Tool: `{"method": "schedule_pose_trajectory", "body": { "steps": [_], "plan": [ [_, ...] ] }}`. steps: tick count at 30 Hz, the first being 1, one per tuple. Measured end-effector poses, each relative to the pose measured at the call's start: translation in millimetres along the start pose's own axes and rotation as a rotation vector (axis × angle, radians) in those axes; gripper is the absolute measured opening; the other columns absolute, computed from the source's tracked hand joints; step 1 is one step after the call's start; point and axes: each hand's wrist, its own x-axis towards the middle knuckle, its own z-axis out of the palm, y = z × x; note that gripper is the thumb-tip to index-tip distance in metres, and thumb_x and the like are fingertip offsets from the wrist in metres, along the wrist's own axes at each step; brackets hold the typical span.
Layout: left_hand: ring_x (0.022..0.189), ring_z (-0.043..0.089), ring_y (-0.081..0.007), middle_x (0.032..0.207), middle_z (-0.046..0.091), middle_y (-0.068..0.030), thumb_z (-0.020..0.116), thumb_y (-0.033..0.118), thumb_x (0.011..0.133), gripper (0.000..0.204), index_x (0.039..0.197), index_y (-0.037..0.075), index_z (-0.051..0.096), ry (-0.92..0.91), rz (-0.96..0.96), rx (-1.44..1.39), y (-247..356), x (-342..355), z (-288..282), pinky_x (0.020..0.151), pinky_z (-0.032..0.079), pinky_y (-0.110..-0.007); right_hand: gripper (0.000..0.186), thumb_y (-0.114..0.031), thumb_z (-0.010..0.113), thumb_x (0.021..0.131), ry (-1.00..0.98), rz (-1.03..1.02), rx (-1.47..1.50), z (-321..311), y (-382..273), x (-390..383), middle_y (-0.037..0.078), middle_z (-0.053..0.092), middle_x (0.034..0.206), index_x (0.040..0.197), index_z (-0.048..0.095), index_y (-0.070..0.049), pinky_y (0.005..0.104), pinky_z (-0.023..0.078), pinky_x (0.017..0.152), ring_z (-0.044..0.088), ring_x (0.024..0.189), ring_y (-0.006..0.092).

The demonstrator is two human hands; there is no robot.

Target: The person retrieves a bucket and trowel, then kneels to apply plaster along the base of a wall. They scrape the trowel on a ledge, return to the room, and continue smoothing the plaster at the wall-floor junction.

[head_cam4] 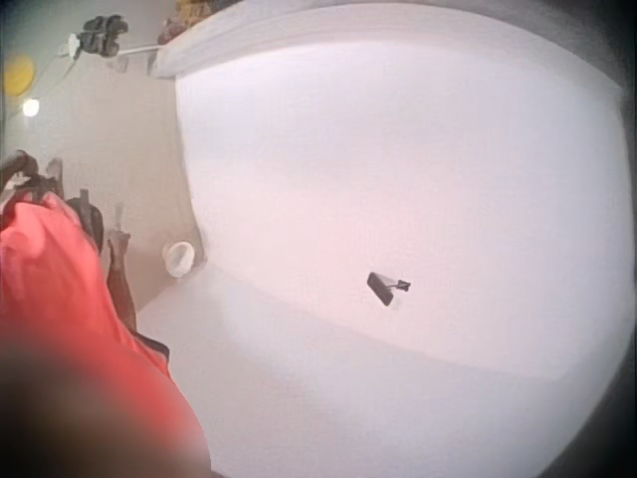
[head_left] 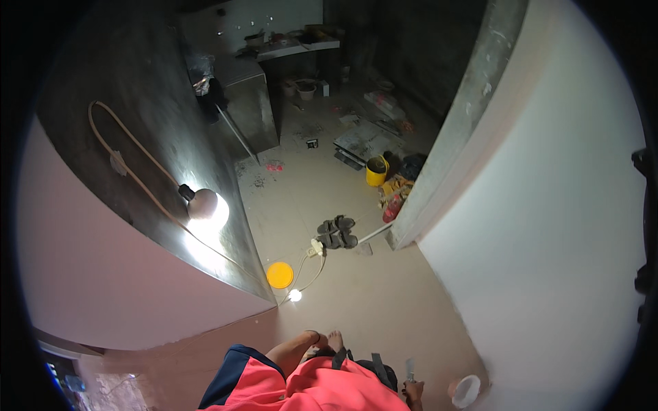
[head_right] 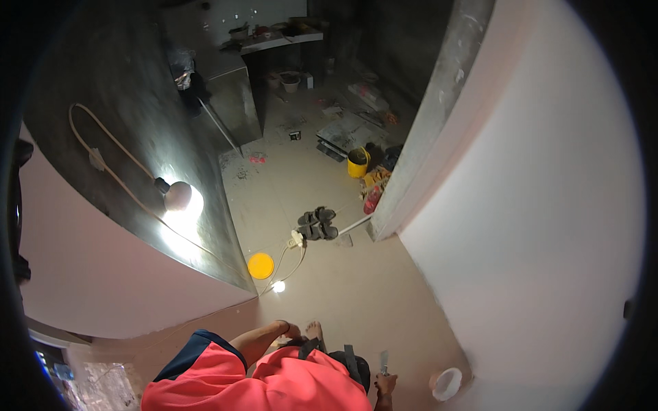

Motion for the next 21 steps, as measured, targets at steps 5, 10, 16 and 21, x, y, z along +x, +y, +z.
{"method": "schedule_pose_trajectory", "body": {
  "steps": [5, 10, 16, 21],
  "plan": [
    [0.113, 0.066, -0.0309, 0.127, 0.068, -0.0188, 0.048, 0.067, 0.095, 0.073, 0.124, 0.004, 0.071, 0.09, 0.034, 0.04, -28.2, 0.1, -9.4, 0.1, 0.05, -0.046, 0.042, -0.03, 0.071, 0.085, 0.007, -0.106, -0.104, -9.5, -54.6, 20.8, 0.014, 0.066, 0.076, 0.096, 0.057, 0.009, 0.0404, 0.05, 0.053, 0.064, 0.06, 0.025],
    [0.112, 0.067, -0.0313, 0.126, 0.069, -0.0198, 0.048, 0.067, 0.095, 0.073, 0.124, 0.004, 0.071, 0.13, 0.017, 0.065, -22.8, 27.5, -8.9, 0.1, 0.051, -0.047, 0.048, -0.036, 0.069, 0.087, -0.043, -0.21, -0.183, -31.0, -72.3, 26.5, 0.017, 0.067, 0.081, 0.099, 0.059, 0.009, 0.043, 0.05, 0.062, 0.065, 0.068, 0.0295],
    [0.111, 0.068, -0.0317, 0.124, 0.069, -0.0209, 0.047, 0.066, 0.096, 0.073, 0.125, 0.003, 0.07, 0.137, 0.047, 0.11, 30.9, 32.0, -42.3, 0.099, 0.051, -0.047, 0.055, -0.044, 0.067, 0.09, -0.097, -0.323, -0.245, -54.7, -85.6, 37.9, 0.022, 0.067, 0.087, 0.101, 0.06, 0.009, 0.046, 0.051, 0.073, 0.066, 0.078, 0.0349],
    [0.11, 0.069, -0.0321, 0.123, 0.07, -0.0218, 0.047, 0.066, 0.096, 0.073, 0.125, 0.003, 0.07, 0.138, 0.035, 0.132, 84.3, 53.4, -57.4, 0.098, 0.052, -0.047, 0.061, -0.051, 0.066, 0.092, -0.145, -0.415, -0.273, -88.1, -90.3, 66.1, 0.025, 0.068, 0.091, 0.103, 0.061, 0.009, 0.0485, 0.051, 0.082, 0.067, 0.086, 0.0394]
  ]
}}
